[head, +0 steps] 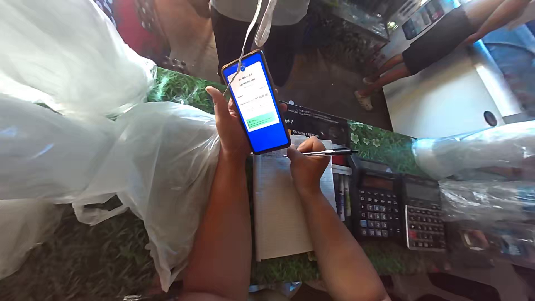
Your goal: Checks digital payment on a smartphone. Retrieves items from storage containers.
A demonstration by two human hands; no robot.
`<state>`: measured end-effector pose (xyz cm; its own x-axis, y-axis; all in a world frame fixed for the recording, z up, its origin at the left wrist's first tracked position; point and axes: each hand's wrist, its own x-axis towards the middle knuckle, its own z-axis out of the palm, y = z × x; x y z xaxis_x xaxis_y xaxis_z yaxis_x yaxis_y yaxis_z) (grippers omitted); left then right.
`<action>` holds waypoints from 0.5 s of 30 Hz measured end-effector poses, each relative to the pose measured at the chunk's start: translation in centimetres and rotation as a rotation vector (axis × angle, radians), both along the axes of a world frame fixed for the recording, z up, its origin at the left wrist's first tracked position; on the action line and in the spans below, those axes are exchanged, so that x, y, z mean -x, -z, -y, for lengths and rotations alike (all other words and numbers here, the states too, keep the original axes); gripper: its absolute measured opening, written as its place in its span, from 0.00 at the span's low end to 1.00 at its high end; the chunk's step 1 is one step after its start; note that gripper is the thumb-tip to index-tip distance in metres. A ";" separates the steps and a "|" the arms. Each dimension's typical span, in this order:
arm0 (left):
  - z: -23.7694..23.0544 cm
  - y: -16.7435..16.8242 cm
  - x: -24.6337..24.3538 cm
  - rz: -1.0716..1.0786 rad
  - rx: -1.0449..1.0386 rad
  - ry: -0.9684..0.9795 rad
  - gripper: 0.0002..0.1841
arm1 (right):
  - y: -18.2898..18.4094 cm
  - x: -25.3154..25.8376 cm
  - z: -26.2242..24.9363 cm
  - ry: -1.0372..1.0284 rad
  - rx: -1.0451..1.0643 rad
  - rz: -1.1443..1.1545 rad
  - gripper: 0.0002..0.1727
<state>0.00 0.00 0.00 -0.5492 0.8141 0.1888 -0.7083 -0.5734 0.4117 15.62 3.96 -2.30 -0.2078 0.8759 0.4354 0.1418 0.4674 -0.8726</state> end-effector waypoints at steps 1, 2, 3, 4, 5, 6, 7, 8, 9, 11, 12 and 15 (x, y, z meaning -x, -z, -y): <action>0.0 0.1 0.1 -0.009 -0.025 0.012 0.51 | 0.1 0.0 0.0 -0.010 0.005 0.000 0.21; 0.0 0.2 0.1 -0.016 -0.043 0.022 0.51 | 0.2 0.0 -0.1 -0.013 0.009 0.006 0.21; 0.0 0.3 0.2 -0.022 -0.055 0.030 0.50 | 0.2 0.0 -0.1 -0.013 0.012 0.014 0.21; 0.0 0.3 0.2 -0.024 -0.055 0.033 0.50 | 0.2 0.1 -0.1 -0.014 0.011 0.024 0.21; 0.0 0.3 0.2 -0.023 -0.050 0.031 0.49 | 0.2 0.1 -0.1 -0.019 0.008 0.036 0.21; 0.0 0.2 0.1 -0.020 -0.041 0.026 0.49 | 0.2 0.1 -0.1 -0.028 0.009 0.039 0.21; 0.0 0.2 0.1 -0.015 -0.033 0.024 0.49 | 0.2 0.1 -0.1 -0.036 0.009 0.042 0.20; 0.0 0.2 0.1 -0.020 -0.022 0.023 0.49 | 0.2 0.1 -0.1 -0.039 0.009 0.044 0.20; 0.0 0.2 0.2 -0.025 -0.013 0.022 0.50 | 0.2 0.1 0.0 -0.039 0.013 0.039 0.20; 0.0 0.3 0.2 -0.022 -0.010 0.019 0.51 | 0.1 0.1 0.1 -0.035 0.023 0.030 0.21; 0.0 0.3 0.2 -0.014 -0.016 0.020 0.50 | 0.0 0.1 0.1 -0.030 0.026 0.029 0.21; -0.1 0.4 0.2 -0.006 -0.035 0.019 0.50 | 0.0 -0.1 0.0 -0.024 0.007 0.012 0.21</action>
